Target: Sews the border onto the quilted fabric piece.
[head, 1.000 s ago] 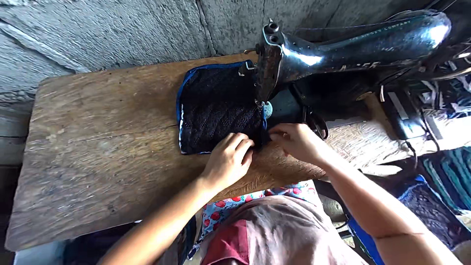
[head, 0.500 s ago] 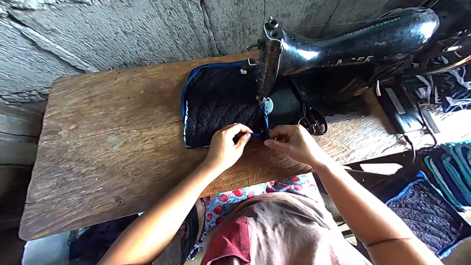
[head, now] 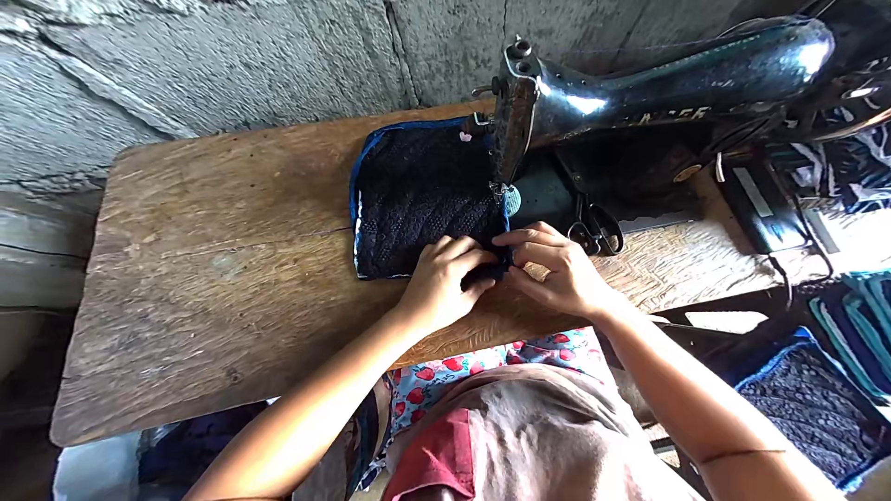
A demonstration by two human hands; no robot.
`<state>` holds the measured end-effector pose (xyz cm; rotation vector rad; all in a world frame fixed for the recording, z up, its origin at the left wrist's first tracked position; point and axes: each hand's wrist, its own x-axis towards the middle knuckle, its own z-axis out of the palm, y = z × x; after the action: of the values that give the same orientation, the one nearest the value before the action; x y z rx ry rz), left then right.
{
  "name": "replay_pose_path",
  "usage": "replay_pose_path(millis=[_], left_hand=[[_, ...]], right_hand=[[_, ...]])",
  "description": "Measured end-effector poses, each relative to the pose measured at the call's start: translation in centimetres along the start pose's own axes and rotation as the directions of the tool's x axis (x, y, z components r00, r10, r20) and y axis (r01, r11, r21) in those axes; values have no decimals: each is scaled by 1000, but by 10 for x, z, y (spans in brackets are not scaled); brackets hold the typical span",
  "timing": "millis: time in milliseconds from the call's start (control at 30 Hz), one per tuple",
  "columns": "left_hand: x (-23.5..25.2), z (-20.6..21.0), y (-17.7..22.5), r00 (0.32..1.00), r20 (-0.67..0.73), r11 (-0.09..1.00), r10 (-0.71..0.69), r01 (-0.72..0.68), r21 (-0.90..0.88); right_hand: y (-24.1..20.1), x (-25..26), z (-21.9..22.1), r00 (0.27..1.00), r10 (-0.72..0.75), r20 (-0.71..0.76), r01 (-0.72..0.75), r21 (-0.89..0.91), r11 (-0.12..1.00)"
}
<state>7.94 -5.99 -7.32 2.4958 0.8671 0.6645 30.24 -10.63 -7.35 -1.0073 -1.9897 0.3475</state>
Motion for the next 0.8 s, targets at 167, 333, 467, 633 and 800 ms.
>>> replay_pose_path(millis=[167,333,467,633,800], left_hand=[[2,11,1,982,-137,991,127,-133,-33],[9,9,6,995,-93,997,44,-50,-66],[16,4,7,998,-61,998,-1,-3,-64],[19,-3,0,1000,9,991,21,-19,-134],[14,-11,-8,999,12,978,38,-35,-205]], right_hand=[[11,-3,-11,979,93,181,-105,60,993],[5,-4,-8,966,171,194,-177,12,984],[-2,-3,3,957,279,79,-283,33,959],[-3,-3,3,939,337,71,-343,86,935],[-7,-6,5,927,373,39,-375,107,921]])
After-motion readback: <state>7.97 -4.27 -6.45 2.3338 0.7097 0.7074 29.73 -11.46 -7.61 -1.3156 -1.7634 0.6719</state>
